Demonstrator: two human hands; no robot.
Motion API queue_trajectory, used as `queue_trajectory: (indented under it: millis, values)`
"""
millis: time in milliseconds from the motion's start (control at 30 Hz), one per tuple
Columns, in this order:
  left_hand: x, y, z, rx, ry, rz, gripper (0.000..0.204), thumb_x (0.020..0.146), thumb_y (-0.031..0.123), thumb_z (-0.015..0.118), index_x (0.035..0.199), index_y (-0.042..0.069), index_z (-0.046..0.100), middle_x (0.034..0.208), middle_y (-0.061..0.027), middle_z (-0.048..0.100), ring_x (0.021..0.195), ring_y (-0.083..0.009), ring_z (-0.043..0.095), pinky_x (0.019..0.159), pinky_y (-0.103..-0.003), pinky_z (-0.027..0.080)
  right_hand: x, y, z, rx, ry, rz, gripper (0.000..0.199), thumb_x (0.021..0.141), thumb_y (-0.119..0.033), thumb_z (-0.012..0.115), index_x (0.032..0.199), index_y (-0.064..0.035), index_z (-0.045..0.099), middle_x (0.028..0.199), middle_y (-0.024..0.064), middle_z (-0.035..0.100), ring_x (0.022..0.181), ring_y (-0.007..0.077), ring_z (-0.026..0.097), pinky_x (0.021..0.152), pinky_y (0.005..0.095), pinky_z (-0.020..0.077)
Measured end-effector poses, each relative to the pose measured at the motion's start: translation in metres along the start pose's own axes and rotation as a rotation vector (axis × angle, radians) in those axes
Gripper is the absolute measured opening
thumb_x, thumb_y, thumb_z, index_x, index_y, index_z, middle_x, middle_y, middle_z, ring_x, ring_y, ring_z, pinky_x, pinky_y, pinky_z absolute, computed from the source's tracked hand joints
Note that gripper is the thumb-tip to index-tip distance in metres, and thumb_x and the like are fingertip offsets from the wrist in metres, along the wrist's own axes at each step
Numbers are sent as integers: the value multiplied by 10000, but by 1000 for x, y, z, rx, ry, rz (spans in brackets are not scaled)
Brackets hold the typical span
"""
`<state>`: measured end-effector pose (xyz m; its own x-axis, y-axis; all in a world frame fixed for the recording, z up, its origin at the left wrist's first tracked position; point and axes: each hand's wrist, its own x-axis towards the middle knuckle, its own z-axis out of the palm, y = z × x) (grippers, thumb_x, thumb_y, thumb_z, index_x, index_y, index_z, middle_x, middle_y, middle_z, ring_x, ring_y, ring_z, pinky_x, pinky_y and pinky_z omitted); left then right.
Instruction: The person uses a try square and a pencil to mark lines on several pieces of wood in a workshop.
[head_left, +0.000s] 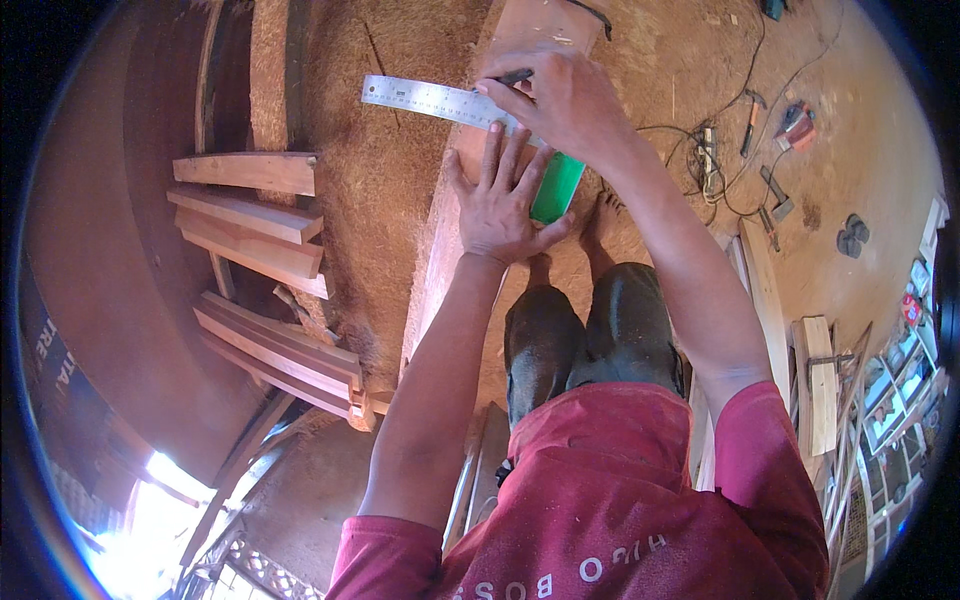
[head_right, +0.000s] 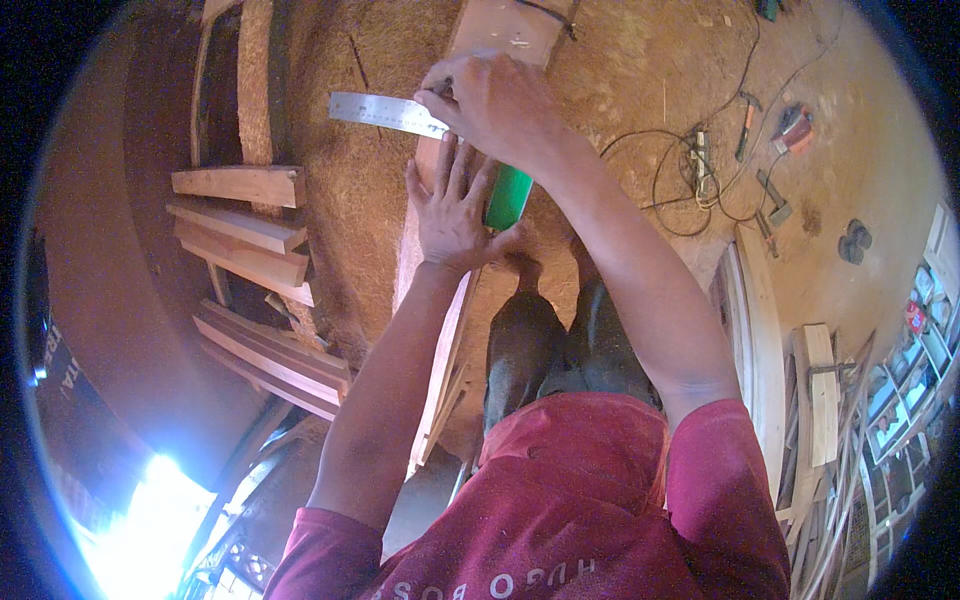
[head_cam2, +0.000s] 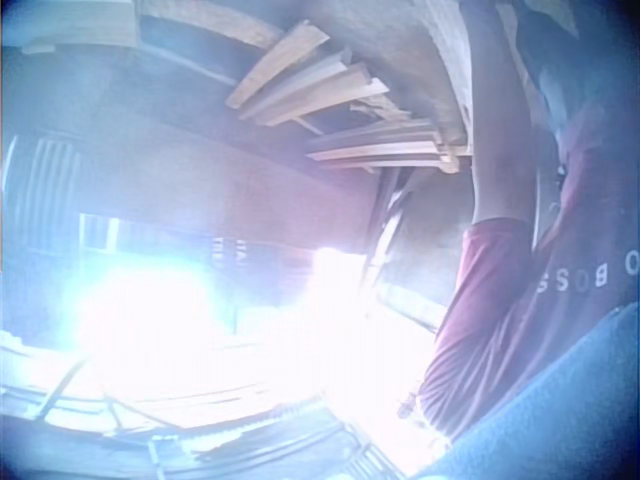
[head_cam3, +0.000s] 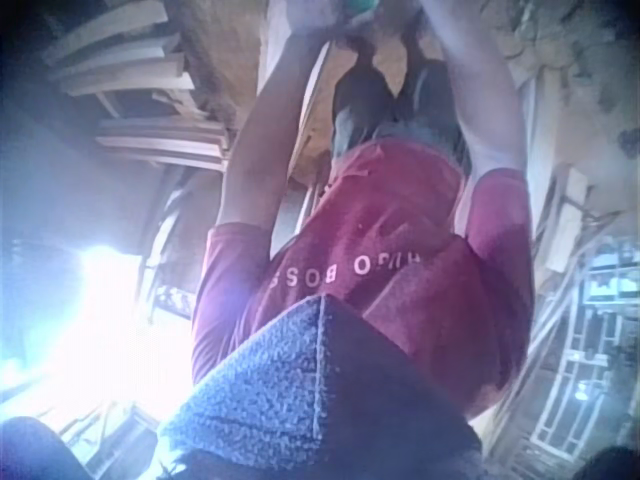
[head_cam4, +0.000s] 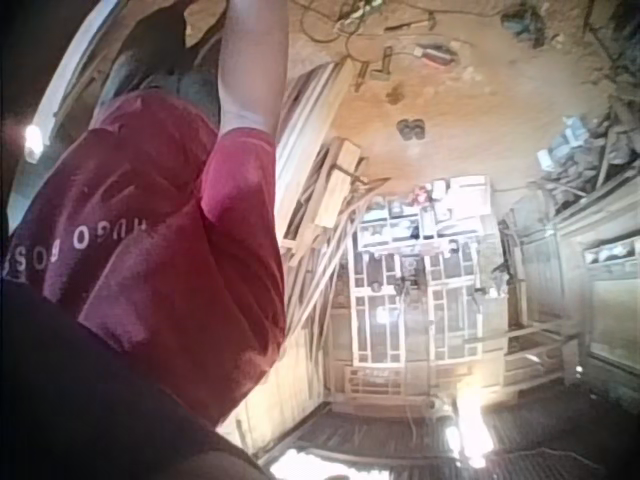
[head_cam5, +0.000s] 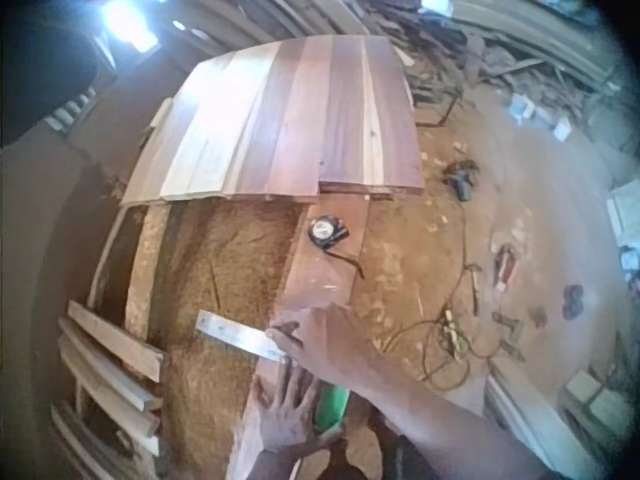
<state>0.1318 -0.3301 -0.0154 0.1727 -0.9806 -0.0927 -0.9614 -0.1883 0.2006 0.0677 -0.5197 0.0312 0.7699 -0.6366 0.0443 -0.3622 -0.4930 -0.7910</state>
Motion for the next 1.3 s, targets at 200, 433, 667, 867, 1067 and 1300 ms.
queue_trajectory:
  millis: [200,433,667,867,1067,1300]
  values:
    - [1,1,-1,-35,-17,-17,1008,750,792,637,1588,279,414,1692,-84,298,1593,-322,180,1181,-734,35,-34,5,-33,-63,-26,71,274,949,-365,705,994,-113,800,905,146,743,842,339,711,752,438,566]
    - [1,2,-6,-38,-40,-49,1011,739,772,652,1603,320,383,1705,-55,277,1593,-316,186,1181,-734,41,-55,7,-70,-215,-11,82,284,955,-376,672,964,-120,795,874,160,727,854,362,694,778,465,564]
    - [3,3,-3,-52,-27,-27,1000,731,765,661,1583,298,425,1680,-95,319,1587,-339,196,1171,-748,51,7,0,-13,32,-3,-54,274,944,-359,722,1024,-110,805,907,126,754,784,321,724,722,410,574]
    - [-3,-2,0,-44,-22,-34,1003,721,745,682,1582,296,428,1678,-97,323,1588,-339,194,1170,-753,48,-2,-12,-21,-125,-184,97,265,949,-346,716,1017,-104,802,894,130,751,838,302,724,766,398,569]
    - [3,6,-8,-34,-52,-30,1019,726,749,686,1599,307,400,1701,-80,279,1594,-312,179,1188,-727,51,-83,17,-88,-109,-41,154,241,951,-337,702,985,-116,793,960,156,744,899,328,719,784,433,578]
    - [4,6,-7,-23,-26,-4,996,771,707,685,1606,252,390,1705,-91,265,1592,-356,165,1180,-744,61,-159,42,-109,163,191,429,189,924,-130,763,1039,20,766,983,167,757,838,213,723,752,313,549]
